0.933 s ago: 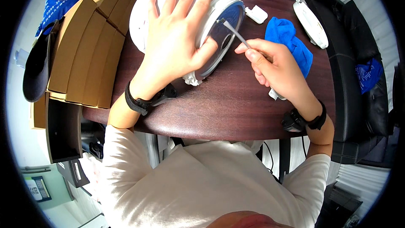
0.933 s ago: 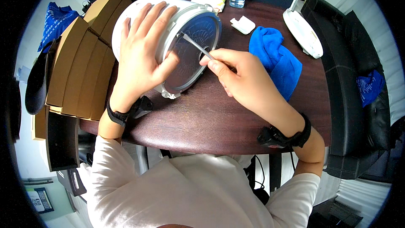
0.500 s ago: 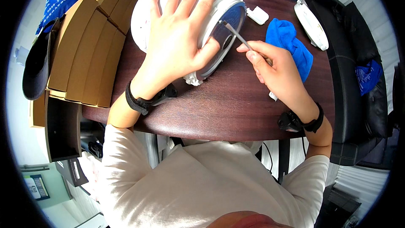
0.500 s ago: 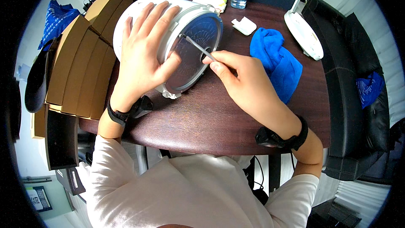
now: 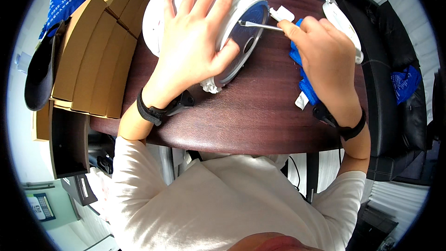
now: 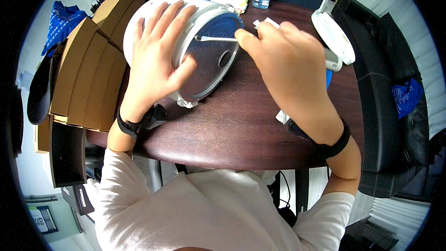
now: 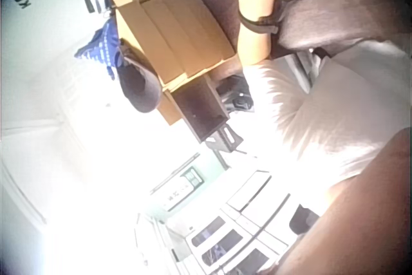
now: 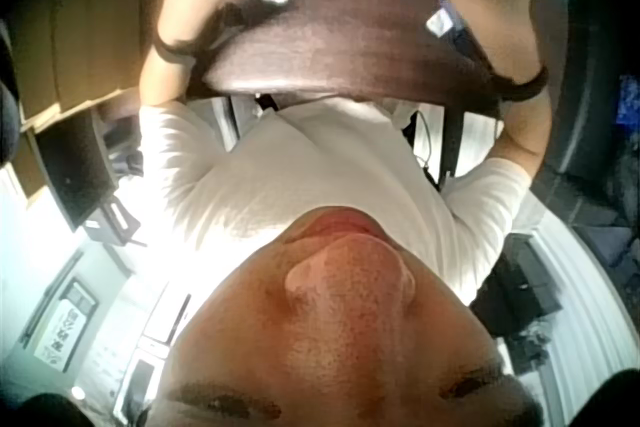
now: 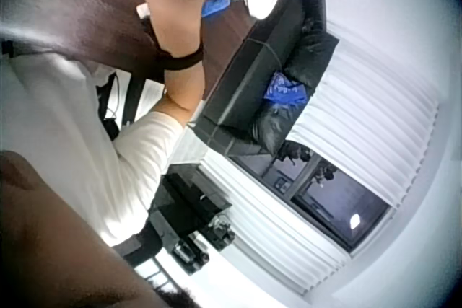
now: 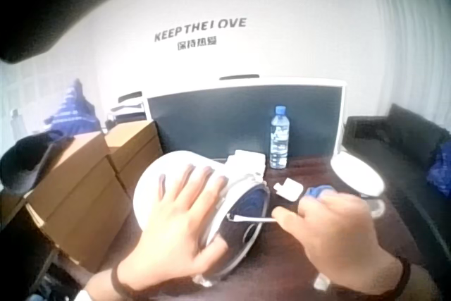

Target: The person uses a screwdriver to remove screws from a white rice cooker, detaching the lid and a small white plastic component. They wipe the component with a blue cloth and continue unscrewing parts of the cooker's base.

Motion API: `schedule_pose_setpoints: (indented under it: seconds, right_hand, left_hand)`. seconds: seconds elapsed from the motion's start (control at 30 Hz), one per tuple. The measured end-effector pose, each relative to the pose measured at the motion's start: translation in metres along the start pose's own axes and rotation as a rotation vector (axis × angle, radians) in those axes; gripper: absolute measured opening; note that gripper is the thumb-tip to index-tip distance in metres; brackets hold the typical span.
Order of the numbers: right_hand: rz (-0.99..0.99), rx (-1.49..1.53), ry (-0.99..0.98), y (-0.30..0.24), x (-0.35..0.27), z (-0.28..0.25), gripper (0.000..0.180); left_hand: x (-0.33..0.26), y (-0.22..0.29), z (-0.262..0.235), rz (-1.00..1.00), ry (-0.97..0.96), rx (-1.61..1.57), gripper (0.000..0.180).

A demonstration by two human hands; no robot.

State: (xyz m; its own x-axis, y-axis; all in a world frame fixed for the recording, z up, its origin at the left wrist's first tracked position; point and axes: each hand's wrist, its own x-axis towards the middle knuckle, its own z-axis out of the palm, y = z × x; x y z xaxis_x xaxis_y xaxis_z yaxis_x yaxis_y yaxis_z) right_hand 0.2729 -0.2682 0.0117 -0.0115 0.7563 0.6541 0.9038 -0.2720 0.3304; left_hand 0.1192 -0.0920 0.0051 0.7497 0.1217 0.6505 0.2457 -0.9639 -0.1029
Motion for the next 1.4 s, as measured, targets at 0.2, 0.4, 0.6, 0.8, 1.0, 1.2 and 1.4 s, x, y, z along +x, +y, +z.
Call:
schedule_pose_setpoints:
  seconds: [0.2, 0.4, 0.6, 0.8, 1.0, 1.2, 1.4]
  right_hand:
    - [0.105, 0.557, 0.293, 0.009, 0.001, 0.02, 0.008]
    - [0.547, 1.199, -0.017, -0.031, 0.015, 0.025, 0.021]
    - [0.433, 1.049, 0.091, -0.044, 0.031, 0.032, 0.014]
    - [0.394, 0.991, 0.097, -0.046, 0.032, 0.036, 0.011]
    - [0.361, 1.024, 0.111, -0.048, 0.033, 0.036, 0.013]
    - [0.336, 1.054, 0.101, -0.047, 0.031, 0.034, 0.012]
    - [0.291, 1.028, 0.071, -0.044, 0.029, 0.032, 0.018]
  left_hand:
    - [-0.001, 0.001, 0.0, 0.009, 0.007, -0.01, 0.073]
    - [0.0, -0.001, 0.0, 0.0, -0.005, -0.003, 0.073]
    - [-0.002, 0.0, -0.001, -0.003, -0.004, -0.008, 0.073]
    - [-0.002, -0.001, 0.001, -0.003, 0.011, -0.003, 0.072]
    - [-0.002, -0.001, 0.0, -0.003, 0.014, 0.014, 0.072]
    - [-0.002, -0.001, 0.001, 0.002, 0.028, 0.005, 0.07]
    - [-0.002, -0.002, 0.003, 0.008, 0.043, -0.001, 0.069]
